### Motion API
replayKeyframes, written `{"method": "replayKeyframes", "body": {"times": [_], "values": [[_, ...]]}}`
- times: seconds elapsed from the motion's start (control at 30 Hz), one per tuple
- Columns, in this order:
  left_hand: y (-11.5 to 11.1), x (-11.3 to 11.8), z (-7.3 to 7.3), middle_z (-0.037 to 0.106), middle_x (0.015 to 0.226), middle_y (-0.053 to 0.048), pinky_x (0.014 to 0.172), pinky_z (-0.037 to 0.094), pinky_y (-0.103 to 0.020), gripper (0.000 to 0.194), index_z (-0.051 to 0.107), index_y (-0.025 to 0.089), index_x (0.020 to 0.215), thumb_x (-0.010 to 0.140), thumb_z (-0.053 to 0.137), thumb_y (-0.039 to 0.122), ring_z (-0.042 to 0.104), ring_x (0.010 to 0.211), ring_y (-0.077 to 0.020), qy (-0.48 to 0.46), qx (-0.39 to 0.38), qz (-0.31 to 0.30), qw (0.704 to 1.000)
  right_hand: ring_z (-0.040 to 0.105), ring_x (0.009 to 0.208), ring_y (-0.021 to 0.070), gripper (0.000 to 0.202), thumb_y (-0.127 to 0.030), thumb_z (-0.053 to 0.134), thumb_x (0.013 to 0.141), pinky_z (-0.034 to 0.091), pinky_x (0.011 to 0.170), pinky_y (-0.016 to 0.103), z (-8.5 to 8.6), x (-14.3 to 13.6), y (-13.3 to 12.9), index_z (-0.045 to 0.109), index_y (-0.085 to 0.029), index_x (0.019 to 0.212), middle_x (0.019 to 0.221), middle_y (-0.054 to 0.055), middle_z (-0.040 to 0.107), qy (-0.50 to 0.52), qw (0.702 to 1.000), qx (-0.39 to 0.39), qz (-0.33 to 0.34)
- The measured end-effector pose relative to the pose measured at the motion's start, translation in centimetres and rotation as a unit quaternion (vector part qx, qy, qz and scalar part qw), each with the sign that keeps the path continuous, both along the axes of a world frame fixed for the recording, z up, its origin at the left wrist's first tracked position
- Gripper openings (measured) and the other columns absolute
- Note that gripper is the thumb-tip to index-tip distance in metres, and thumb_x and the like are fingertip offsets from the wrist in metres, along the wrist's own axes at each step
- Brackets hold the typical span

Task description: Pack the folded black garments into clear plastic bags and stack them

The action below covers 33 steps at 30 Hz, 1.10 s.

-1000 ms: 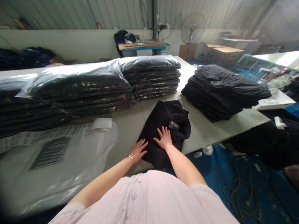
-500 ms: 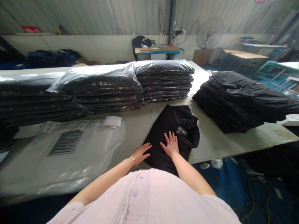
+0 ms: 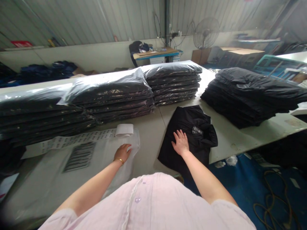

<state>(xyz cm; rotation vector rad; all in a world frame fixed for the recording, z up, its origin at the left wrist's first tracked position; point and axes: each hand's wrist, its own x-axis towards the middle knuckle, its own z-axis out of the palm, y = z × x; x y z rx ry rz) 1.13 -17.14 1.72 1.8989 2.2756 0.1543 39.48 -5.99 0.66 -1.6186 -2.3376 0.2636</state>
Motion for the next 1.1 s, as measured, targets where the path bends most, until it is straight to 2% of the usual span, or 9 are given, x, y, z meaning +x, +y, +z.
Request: {"method": "replayKeyframes", "body": {"times": [0.1, 0.23, 0.4, 0.5, 0.63, 0.77, 0.9, 1.0, 1.1], "values": [[-0.6, -3.1, -0.2, 0.062, 0.124, -0.012, 0.098, 0.042, -0.037, 0.031, 0.062, 0.017, 0.117, 0.09, 0.051, 0.028, 0.056, 0.115, -0.0256, 0.028, -0.04, 0.024, 0.999, 0.026, 0.143, 0.0238, 0.054, -0.033, 0.051, 0.09, 0.024, 0.116, 0.041, 1.0, -5.7, -1.8, 0.047, -0.018, 0.141, 0.152, 0.01, 0.037, 0.044, 0.99, -0.023, 0.131], [-0.9, -5.7, -0.5, 0.06, 0.127, -0.011, 0.098, 0.042, -0.036, 0.033, 0.061, 0.019, 0.119, 0.089, 0.052, 0.029, 0.056, 0.115, -0.0243, 0.044, -0.073, 0.019, 0.996, 0.037, 0.137, 0.0237, 0.051, -0.033, 0.055, 0.088, 0.033, 0.112, 0.039, 0.9, -13.1, -4.0, 0.052, -0.021, 0.138, 0.147, 0.009, 0.044, 0.064, 0.958, -0.083, 0.266], [-0.1, -7.3, -0.7, 0.059, 0.128, -0.011, 0.096, 0.043, -0.038, 0.036, 0.06, 0.02, 0.122, 0.089, 0.05, 0.03, 0.055, 0.115, -0.0256, 0.073, -0.091, -0.005, 0.993, 0.041, 0.135, 0.0252, 0.052, -0.029, 0.056, 0.088, 0.036, 0.11, 0.041, 0.1, -19.1, -4.6, 0.05, -0.023, 0.139, 0.149, 0.01, 0.043, 0.047, 0.933, -0.104, 0.34], [0.7, -8.1, -0.9, 0.059, 0.126, -0.011, 0.094, 0.043, -0.037, 0.035, 0.062, 0.02, 0.121, 0.088, 0.053, 0.029, 0.054, 0.114, -0.0257, 0.077, -0.089, -0.02, 0.993, 0.039, 0.137, 0.0271, 0.053, -0.03, 0.056, 0.089, 0.036, 0.11, 0.044, -0.2, -20.8, -4.4, 0.049, -0.022, 0.14, 0.15, 0.011, 0.042, 0.026, 0.926, -0.113, 0.359], [1.9, -9.3, -1.2, 0.058, 0.121, -0.009, 0.095, 0.042, -0.039, 0.027, 0.068, 0.025, 0.108, 0.085, 0.056, 0.027, 0.05, 0.115, -0.0267, 0.088, -0.069, -0.058, 0.992, 0.035, 0.139, 0.0296, 0.054, -0.035, 0.058, 0.088, 0.038, 0.107, 0.05, -1.1, -21.7, -4.3, 0.048, -0.025, 0.14, 0.151, 0.009, 0.039, 0.002, 0.913, -0.118, 0.39], [3.7, -10.3, -0.8, 0.056, 0.117, -0.008, 0.098, 0.04, -0.04, 0.023, 0.068, 0.026, 0.103, 0.084, 0.058, 0.031, 0.049, 0.114, -0.0266, 0.062, -0.03, -0.03, 0.997, 0.039, 0.137, 0.029, 0.046, -0.034, 0.059, 0.088, 0.04, 0.107, 0.049, -2.0, -22.2, -3.9, 0.056, -0.024, 0.133, 0.145, 0.008, 0.048, -0.017, 0.913, -0.13, 0.387], [5.9, -11.6, 0.0, 0.055, 0.121, -0.011, 0.1, 0.039, -0.039, 0.03, 0.062, 0.022, 0.113, 0.086, 0.058, 0.035, 0.047, 0.115, -0.0275, 0.06, 0.02, 0.019, 0.998, 0.047, 0.13, 0.0272, 0.042, -0.032, 0.06, 0.087, 0.04, 0.107, 0.042, -2.2, -23.0, -2.9, 0.061, -0.02, 0.128, 0.131, 0.008, 0.061, 0.008, 0.921, -0.128, 0.368], [7.3, -12.5, 0.1, 0.05, 0.13, -0.011, 0.104, 0.036, -0.039, 0.038, 0.058, 0.023, 0.12, 0.083, 0.064, 0.033, 0.044, 0.121, -0.0288, 0.069, 0.024, -0.027, 0.997, 0.055, 0.121, 0.0254, 0.04, -0.03, 0.058, 0.089, 0.041, 0.105, 0.039, -2.3, -23.7, -2.2, 0.062, -0.018, 0.127, 0.125, 0.009, 0.065, 0.038, 0.925, -0.132, 0.354], [8.4, -12.8, -0.4, 0.049, 0.134, -0.011, 0.105, 0.035, -0.038, 0.056, 0.05, 0.023, 0.132, 0.08, 0.068, 0.037, 0.042, 0.124, -0.0295, 0.072, 0.011, -0.058, 0.996, 0.058, 0.114, 0.025, 0.039, -0.029, 0.057, 0.089, 0.044, 0.101, 0.037, -2.5, -24.2, -1.8, 0.062, -0.017, 0.126, 0.121, 0.01, 0.067, 0.045, 0.931, -0.15, 0.33]]}}
